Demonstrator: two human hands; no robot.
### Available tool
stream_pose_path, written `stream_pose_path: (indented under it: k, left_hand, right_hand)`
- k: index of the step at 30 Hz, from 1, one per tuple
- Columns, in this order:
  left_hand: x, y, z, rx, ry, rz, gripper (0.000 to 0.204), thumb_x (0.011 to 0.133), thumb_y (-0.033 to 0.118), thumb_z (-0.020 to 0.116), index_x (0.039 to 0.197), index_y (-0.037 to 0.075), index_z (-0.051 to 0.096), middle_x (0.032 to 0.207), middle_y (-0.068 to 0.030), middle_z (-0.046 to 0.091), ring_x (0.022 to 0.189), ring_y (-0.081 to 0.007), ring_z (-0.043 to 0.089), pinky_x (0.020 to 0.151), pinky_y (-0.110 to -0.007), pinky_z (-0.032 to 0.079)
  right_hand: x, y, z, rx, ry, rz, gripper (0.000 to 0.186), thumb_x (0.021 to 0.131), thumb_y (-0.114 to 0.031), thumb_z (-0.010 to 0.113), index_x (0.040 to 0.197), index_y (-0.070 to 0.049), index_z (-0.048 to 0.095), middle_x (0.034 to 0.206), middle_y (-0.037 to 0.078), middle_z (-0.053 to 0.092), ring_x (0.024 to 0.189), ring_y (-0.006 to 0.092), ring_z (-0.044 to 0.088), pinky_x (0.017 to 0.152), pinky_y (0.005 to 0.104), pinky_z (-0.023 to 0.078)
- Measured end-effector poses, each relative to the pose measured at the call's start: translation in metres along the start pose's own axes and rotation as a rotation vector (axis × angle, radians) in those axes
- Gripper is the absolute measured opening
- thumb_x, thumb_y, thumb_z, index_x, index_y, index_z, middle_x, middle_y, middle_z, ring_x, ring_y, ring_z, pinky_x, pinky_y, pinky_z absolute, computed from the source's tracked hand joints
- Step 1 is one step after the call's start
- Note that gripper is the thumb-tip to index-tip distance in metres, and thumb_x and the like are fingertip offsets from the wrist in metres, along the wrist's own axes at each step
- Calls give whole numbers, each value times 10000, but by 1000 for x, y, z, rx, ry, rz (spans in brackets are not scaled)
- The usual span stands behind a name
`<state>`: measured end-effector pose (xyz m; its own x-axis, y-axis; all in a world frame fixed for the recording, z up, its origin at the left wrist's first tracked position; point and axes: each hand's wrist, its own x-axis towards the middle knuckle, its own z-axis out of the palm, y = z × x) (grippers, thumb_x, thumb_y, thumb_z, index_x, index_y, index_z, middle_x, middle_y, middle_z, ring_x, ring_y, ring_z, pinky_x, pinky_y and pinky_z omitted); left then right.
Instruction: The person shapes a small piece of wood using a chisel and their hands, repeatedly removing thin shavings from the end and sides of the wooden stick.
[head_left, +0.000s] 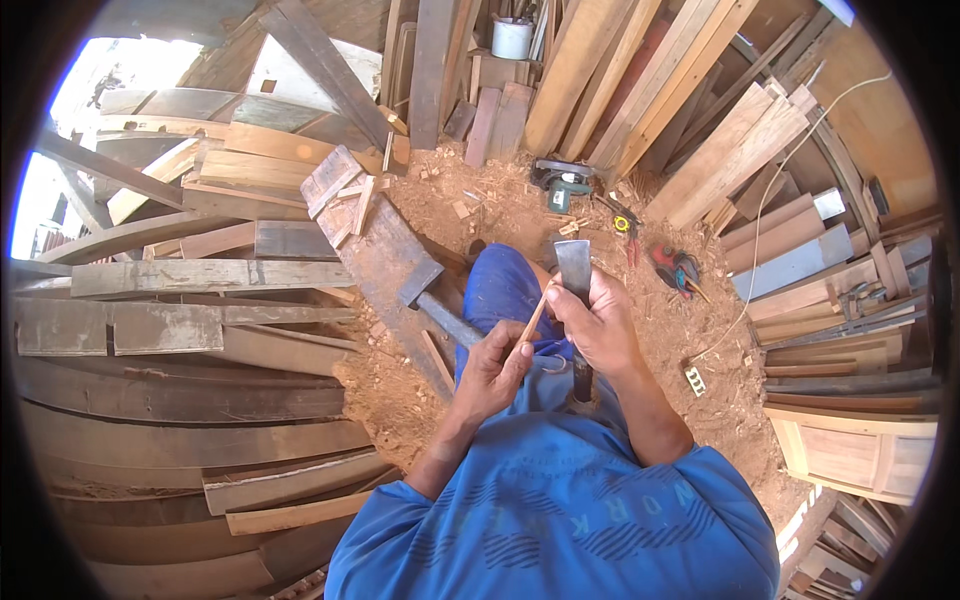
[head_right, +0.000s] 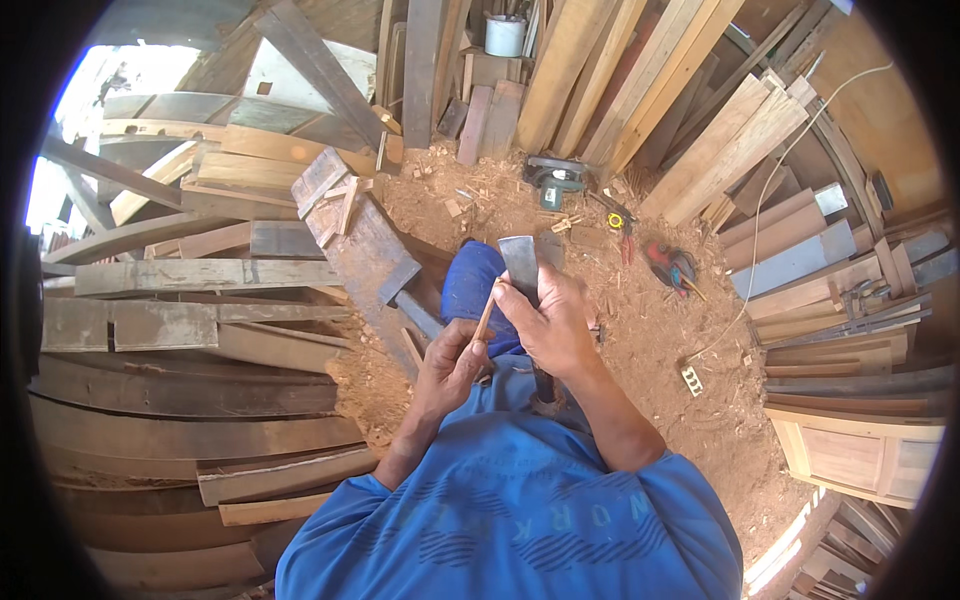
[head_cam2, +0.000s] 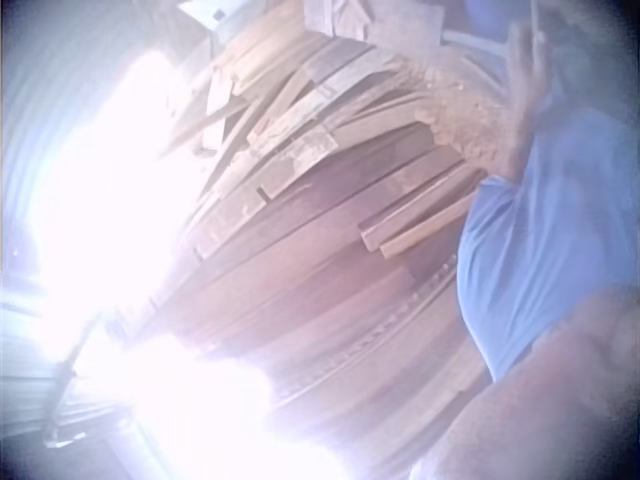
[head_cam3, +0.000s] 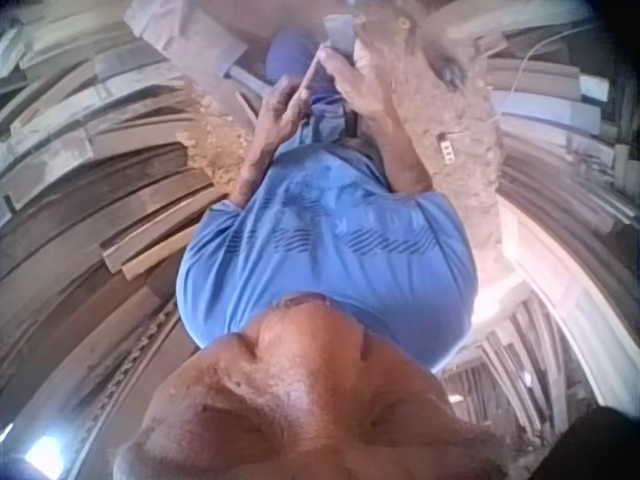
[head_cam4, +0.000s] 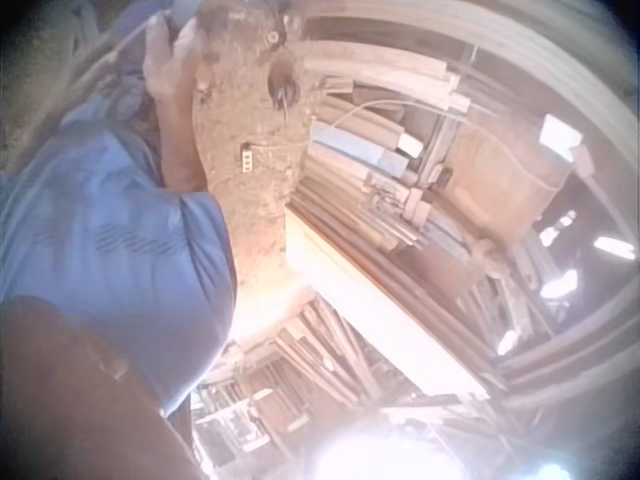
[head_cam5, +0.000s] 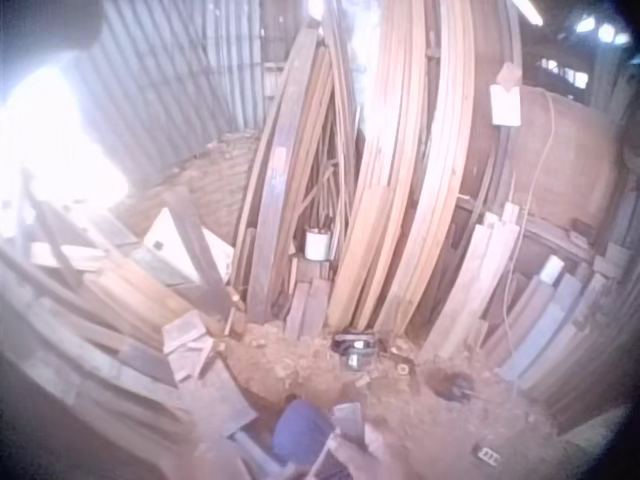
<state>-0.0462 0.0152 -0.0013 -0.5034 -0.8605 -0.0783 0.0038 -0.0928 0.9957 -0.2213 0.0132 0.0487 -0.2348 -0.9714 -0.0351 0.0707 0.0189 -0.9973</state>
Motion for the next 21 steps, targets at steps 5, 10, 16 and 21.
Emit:
stream_pose_path:
  k: [5, 10, 16, 21]
  left_hand:
    - [-1, -2, 1, 42, 0, 6, 153, 985, 167, 523, 1026, 33, 585, 690, 4, 532, 610, -65, 464, 559, -222, 376]
    - [-1, -11, -4, -377, -80, -139, 307, 1036, 296, 403, 996, 43, 572, 636, 17, 465, 540, -57, 379, 495, -221, 313]
    - [15, -8, -7, -493, -22, -186, 333, 1047, 313, 362, 969, 56, 560, 619, 22, 439, 538, -54, 360, 491, -216, 302]
    - [29, 15, -3, -633, 135, -255, 323, 1043, 312, 370, 973, 68, 569, 679, 13, 498, 607, -76, 464, 556, -209, 382]
  right_hand:
    - [2, 9, -8, -123, 6, 75, 127, 895, -154, 646, 918, -35, 608, 702, -21, 584, 589, 21, 496, 520, 220, 407]
    - [6, 3, -5, -73, 4, 164, 143, 931, -179, 592, 953, -39, 599, 698, -18, 566, 569, 26, 486, 501, 221, 410]
    - [1, -1, 9, 568, 30, 301, 185, 1007, -188, 448, 1082, -44, 534, 784, 13, 526, 558, 69, 468, 503, 263, 449]
    - [-25, -12, 33, 823, -184, 544, 190, 1013, -221, 425, 1070, -59, 506, 771, 11, 515, 536, 71, 445, 493, 269, 438]
